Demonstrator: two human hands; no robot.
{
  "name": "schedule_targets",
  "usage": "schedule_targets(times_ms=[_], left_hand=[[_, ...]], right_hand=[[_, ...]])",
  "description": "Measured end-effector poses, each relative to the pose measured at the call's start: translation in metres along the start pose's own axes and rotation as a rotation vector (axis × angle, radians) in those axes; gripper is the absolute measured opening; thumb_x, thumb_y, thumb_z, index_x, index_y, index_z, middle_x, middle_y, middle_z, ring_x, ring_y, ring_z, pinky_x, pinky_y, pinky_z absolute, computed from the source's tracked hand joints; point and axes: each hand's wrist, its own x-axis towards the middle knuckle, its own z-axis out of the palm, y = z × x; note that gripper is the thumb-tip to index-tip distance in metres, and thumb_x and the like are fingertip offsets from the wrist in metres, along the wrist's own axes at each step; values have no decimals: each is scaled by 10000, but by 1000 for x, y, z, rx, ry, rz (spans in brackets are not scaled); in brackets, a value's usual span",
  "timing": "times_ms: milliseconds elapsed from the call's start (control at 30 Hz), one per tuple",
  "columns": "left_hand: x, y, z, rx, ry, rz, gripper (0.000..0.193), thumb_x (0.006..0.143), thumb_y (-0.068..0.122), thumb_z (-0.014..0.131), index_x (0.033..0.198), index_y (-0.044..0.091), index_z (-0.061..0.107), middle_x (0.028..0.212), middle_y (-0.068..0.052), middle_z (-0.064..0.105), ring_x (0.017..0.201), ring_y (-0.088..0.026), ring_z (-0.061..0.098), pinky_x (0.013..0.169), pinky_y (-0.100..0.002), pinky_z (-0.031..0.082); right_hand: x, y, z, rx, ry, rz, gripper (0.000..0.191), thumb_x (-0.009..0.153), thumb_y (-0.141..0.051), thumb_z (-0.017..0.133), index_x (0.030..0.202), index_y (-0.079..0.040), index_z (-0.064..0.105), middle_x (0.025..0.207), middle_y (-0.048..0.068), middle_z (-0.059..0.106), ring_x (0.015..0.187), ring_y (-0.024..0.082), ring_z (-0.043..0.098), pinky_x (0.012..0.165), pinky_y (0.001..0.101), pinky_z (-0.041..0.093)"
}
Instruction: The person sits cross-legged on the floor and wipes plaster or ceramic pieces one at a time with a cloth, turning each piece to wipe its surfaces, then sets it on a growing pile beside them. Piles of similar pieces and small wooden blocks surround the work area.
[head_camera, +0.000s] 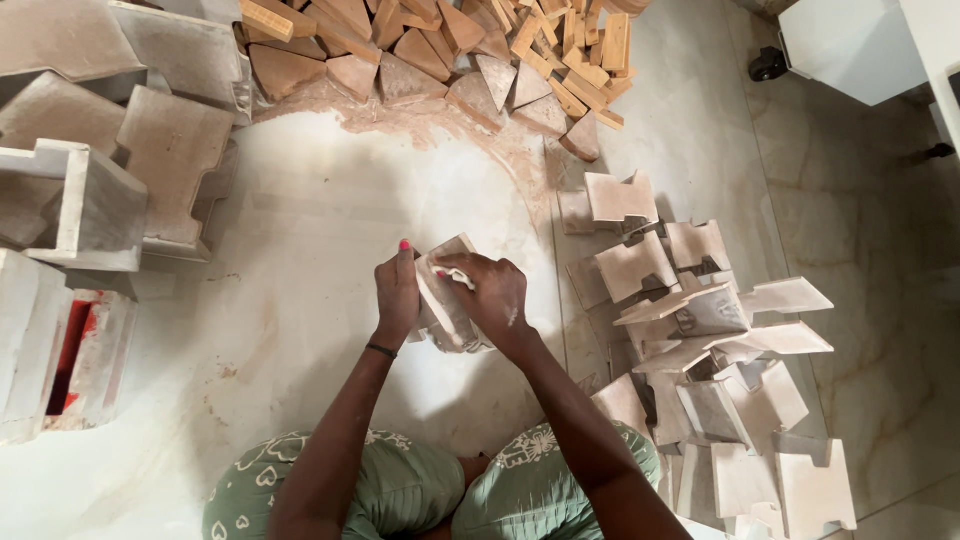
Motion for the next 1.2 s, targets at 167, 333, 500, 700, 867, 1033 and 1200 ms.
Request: schedule_targets(times_ms=[167, 333, 500, 700, 867, 1033, 1200], left_hand=[[-1, 4, -1, -10, -2, 18, 591, 1101, 403, 397, 773, -49, 589, 630, -70, 573, 638, -119, 489, 623, -351, 456], [-2, 2, 1, -28, 47, 5, 603, 1107, 406, 378, 777, -51, 591, 632, -79, 580, 639, -131, 497, 623, -358, 457], [-9, -1, 5, -11, 152, 24, 658, 1143, 415, 293, 737, -41, 540, 602, -106, 523, 603, -173, 471, 618, -370, 425], [-12, 0, 8, -18, 249, 38, 615, 1116, 384, 348, 721, -36, 563, 572, -101, 525, 587, -166, 472, 601, -377, 425], [-11, -6, 7, -79, 130, -10, 587, 1111, 368, 406, 708, -39, 532, 586, -89, 512, 613, -146, 455, 599, -373, 417], [-11, -2, 8, -94, -3, 0, 569, 1097, 364, 428, 706, -30, 554, 596, -61, 523, 622, -135, 469, 618, -364, 442], [-15, 3, 10, 9, 106, 47, 582, 1116, 362, 395, 733, -45, 560, 576, -84, 500, 602, -161, 454, 603, -381, 414]], right_hand=[[9, -10, 10, 88, 38, 24, 209, 870, -162, 755, 1075, -203, 771, 994, 23, 783, 723, 228, 730, 655, 338, 568], [14, -10, 14, 201, -69, 99, 210, 877, -136, 724, 1082, -161, 761, 1004, 57, 786, 684, 256, 715, 630, 355, 560], [11, 2, 15, 279, -132, 23, 229, 891, -124, 719, 1118, -132, 754, 997, 73, 778, 732, 252, 738, 677, 344, 574], [-58, -10, -17, 100, 30, -173, 242, 870, -142, 776, 1106, -135, 722, 1062, 64, 797, 792, 210, 742, 680, 373, 554], [-83, -15, -32, 39, -53, -120, 210, 846, -136, 781, 1052, -171, 756, 972, 13, 800, 728, 161, 741, 667, 349, 543], [-29, -12, -4, -27, -34, -92, 219, 812, -151, 792, 1030, -160, 772, 881, 47, 771, 680, 204, 711, 627, 367, 502], [-39, -14, -7, 14, 82, -177, 256, 833, -143, 785, 1087, -142, 756, 877, 47, 753, 736, 231, 711, 630, 377, 492]])
